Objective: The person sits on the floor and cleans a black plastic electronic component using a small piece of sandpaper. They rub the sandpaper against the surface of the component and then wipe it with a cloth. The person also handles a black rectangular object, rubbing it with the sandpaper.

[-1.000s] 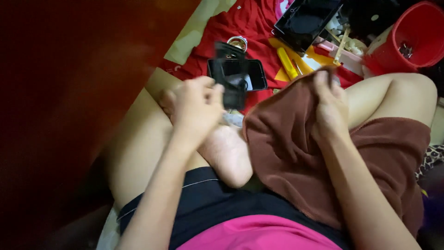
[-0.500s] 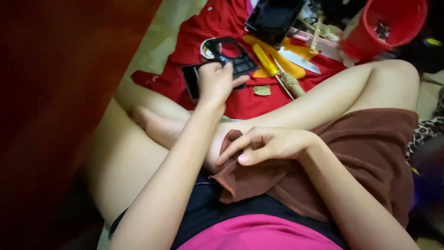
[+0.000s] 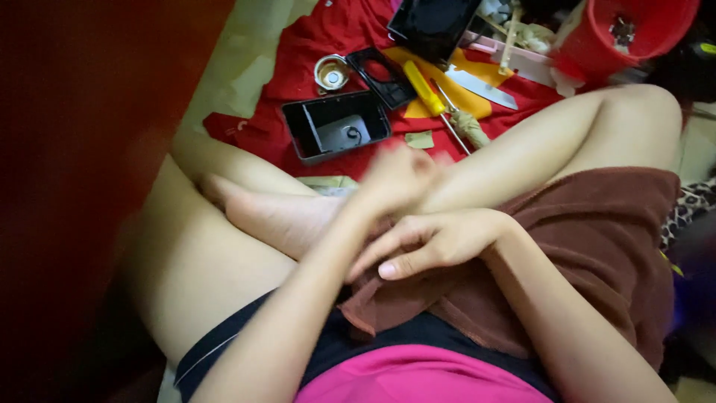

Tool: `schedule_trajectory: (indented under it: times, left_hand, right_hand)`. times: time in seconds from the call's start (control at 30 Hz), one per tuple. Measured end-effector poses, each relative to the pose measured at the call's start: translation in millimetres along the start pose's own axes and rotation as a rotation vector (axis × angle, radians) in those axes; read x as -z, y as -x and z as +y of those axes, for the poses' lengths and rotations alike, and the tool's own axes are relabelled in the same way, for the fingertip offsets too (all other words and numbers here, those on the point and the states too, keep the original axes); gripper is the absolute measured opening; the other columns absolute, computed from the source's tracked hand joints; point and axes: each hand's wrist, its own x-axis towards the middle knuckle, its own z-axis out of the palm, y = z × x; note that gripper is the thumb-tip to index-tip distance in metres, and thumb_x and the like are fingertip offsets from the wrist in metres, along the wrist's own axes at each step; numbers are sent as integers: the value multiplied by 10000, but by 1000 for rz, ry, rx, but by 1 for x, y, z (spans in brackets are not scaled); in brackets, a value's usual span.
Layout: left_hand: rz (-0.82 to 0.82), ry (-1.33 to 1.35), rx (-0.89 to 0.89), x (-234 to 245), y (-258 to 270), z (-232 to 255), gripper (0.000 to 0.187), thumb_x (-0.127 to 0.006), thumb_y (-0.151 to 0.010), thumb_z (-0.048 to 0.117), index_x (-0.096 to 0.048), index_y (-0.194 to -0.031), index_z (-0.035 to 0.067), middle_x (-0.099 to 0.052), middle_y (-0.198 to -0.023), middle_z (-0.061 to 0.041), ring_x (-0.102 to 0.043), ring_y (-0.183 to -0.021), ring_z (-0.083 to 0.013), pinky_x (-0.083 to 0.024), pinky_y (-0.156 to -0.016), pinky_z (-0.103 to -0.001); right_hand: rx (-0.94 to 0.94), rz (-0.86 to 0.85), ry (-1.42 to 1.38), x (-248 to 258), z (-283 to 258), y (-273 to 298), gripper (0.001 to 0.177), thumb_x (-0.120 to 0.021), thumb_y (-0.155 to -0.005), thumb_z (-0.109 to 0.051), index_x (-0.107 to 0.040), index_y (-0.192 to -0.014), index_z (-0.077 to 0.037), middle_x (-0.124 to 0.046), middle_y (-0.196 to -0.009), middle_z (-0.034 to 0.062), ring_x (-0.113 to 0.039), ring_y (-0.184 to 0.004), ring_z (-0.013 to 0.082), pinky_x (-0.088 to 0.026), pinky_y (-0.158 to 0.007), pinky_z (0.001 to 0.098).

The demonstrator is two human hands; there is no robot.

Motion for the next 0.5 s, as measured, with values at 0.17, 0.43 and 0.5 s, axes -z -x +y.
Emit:
schedule_trajectory:
  times: [0.17, 0.43, 0.5]
  left_hand:
    - [-318, -107, 150, 27, 33, 30, 467, -546, -701, 488, -590, -1100, 251, -636, -1051, -108, -542, -1083, -329, -416, -933, -457]
    - [-306, -98, 139, 23, 28, 15, 632, -693, -617, 417, -512, -1209, 292, -619, -1121, -64, -535, -1106, -285, -404, -971, -454]
    - [-287, -123, -52, 21, 26, 4, 461, -652, -714, 376, -526, -1158, 368, -511, -1264, 94, -498, -1159, -230, -393, -964, -456]
  right_hand:
    - [-6, -120, 115, 0, 0, -4, 333, -493, -895, -209, -532, -1217, -130, -528, -1259, 105, -450, -1192, 202, -347, -999, 415]
    - [-14, -132, 13, 5, -6, -4, 343, -509, -888, -187, -522, -1220, -100, -527, -1253, 134, -436, -1184, 190, -342, -1004, 420]
    - [-19, -142, -12, 4, 2, -2, 356, -511, -888, -178, -508, -1234, -95, -521, -1255, 140, -436, -1192, 195, -358, -990, 420]
